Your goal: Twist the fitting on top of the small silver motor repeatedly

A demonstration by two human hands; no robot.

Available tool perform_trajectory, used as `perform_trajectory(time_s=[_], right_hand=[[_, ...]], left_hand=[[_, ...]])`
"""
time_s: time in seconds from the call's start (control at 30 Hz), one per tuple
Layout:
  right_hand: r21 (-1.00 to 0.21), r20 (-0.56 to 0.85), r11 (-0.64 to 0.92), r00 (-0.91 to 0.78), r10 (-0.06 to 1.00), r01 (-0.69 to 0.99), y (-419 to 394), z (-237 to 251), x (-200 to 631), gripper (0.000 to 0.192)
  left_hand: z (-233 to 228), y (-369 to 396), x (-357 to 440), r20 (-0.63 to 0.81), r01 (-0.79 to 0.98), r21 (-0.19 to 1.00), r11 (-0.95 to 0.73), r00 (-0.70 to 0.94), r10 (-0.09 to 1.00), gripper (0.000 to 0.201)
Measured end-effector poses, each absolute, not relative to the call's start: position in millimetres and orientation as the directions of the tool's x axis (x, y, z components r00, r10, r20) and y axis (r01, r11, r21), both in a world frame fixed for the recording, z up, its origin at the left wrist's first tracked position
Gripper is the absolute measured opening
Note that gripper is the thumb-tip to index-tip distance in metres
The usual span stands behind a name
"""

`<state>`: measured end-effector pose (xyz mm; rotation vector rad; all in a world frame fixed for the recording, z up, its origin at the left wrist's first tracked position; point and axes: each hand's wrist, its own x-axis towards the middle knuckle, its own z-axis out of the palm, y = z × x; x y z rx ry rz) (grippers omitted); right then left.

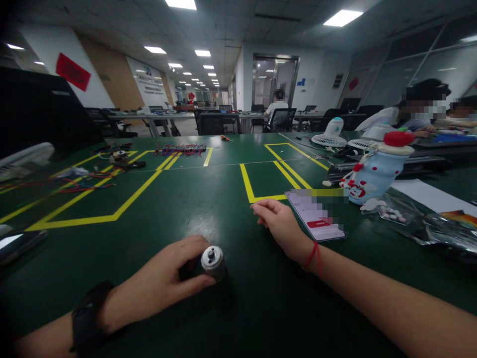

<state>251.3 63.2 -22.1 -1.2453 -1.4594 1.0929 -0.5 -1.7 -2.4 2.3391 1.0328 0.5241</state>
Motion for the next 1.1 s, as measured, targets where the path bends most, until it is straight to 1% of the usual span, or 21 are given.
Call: perform_trajectory(time_s=[0.2, 0.27, 0.3, 0.37, 0.4, 0.47, 0.53, 0.6, 0.63, 0.7, 0.77, 0.8, 0.87, 0.97, 1.03, 1.1], right_hand=[[-0.974, 0.096, 0.114, -0.103, 0.99, 0.194, 60.3, -17.2, 250.3, 0.024], [-0.953, 0.108, 0.15, -0.168, 0.98, 0.264, 54.5, -11.5, 247.7, 0.021], [-0.926, 0.123, 0.194, -0.229, 0.966, 0.323, 50.5, -8.2, 245.6, 0.019], [-0.844, 0.168, 0.328, -0.371, 0.913, 0.425, 40.9, -1.3, 239.3, 0.015], [-0.801, 0.203, 0.403, -0.432, 0.878, 0.442, 35.6, 2.1, 235.3, 0.015], [-0.74, 0.295, 0.529, -0.507, 0.81, 0.415, 25.4, 8.4, 226.2, 0.016], [-0.673, 0.374, 0.62, -0.537, 0.756, 0.404, 17.4, 13.9, 217.6, 0.015], [-0.623, 0.413, 0.665, -0.549, 0.727, 0.412, 12.9, 18.8, 212.4, 0.01], [-0.624, 0.424, 0.667, -0.541, 0.726, 0.407, 12.1, 21.0, 211.7, 0.009], [-0.666, 0.436, 0.641, -0.498, 0.749, 0.382, 13.2, 23.9, 214.7, 0.01], [-0.708, 0.411, 0.602, -0.478, 0.777, 0.369, 16.4, 23.7, 222.9, 0.012], [-0.72, 0.378, 0.585, -0.495, 0.782, 0.374, 18.3, 22.1, 228.0, 0.012], [-0.722, 0.274, 0.566, -0.587, 0.762, 0.398, 21.7, 16.4, 238.0, 0.012], [-0.653, 0.151, 0.609, -0.711, 0.687, 0.45, 24.0, 6.2, 246.6, 0.011], [-0.591, 0.127, 0.652, -0.743, 0.657, 0.475, 23.2, 3.0, 247.2, 0.011], [-0.57, 0.125, 0.666, -0.75, 0.649, 0.481, 21.9, 3.5, 245.8, 0.011]], left_hand=[[0.0, -3.1, 0.1, 0.132, 0.558, 0.606, -0.568, 0.633, 0.763, 0.015], [0.0, -3.9, 0.3, 0.133, 0.558, 0.602, -0.571, 0.635, 0.761, 0.014], [-0.1, -4.2, 0.3, 0.134, 0.559, 0.6, -0.573, 0.635, 0.761, 0.014], [-0.6, -4.8, 0.4, 0.137, 0.562, 0.596, -0.574, 0.633, 0.762, 0.014], [-0.9, -4.9, 0.5, 0.139, 0.563, 0.594, -0.574, 0.631, 0.763, 0.014], [-1.5, -4.7, 0.6, 0.143, 0.564, 0.592, -0.576, 0.629, 0.764, 0.015], [-1.9, -4.1, 0.8, 0.147, 0.562, 0.591, -0.578, 0.63, 0.763, 0.015], [-2.2, -3.6, 0.9, 0.149, 0.563, 0.589, -0.579, 0.629, 0.763, 0.015], [-2.3, -3.5, 0.9, 0.15, 0.566, 0.588, -0.579, 0.626, 0.765, 0.015], [-2.1, -4.0, 0.9, 0.152, 0.572, 0.583, -0.577, 0.62, 0.769, 0.016], [-1.5, -5.0, 0.7, 0.154, 0.574, 0.582, -0.576, 0.617, 0.771, 0.015], [-1.0, -5.5, 0.7, 0.153, 0.574, 0.582, -0.575, 0.617, 0.772, 0.015], [0.1, -6.2, 0.6, 0.147, 0.576, 0.586, -0.57, 0.616, 0.774, 0.016], [1.2, -6.3, 0.7, 0.134, 0.582, 0.588, -0.561, 0.614, 0.777, 0.016], [1.4, -6.1, 0.7, 0.131, 0.583, 0.587, -0.562, 0.616, 0.777, 0.016], [1.2, -5.9, 0.8, 0.127, 0.581, 0.587, -0.564, 0.622, 0.773, 0.015]])
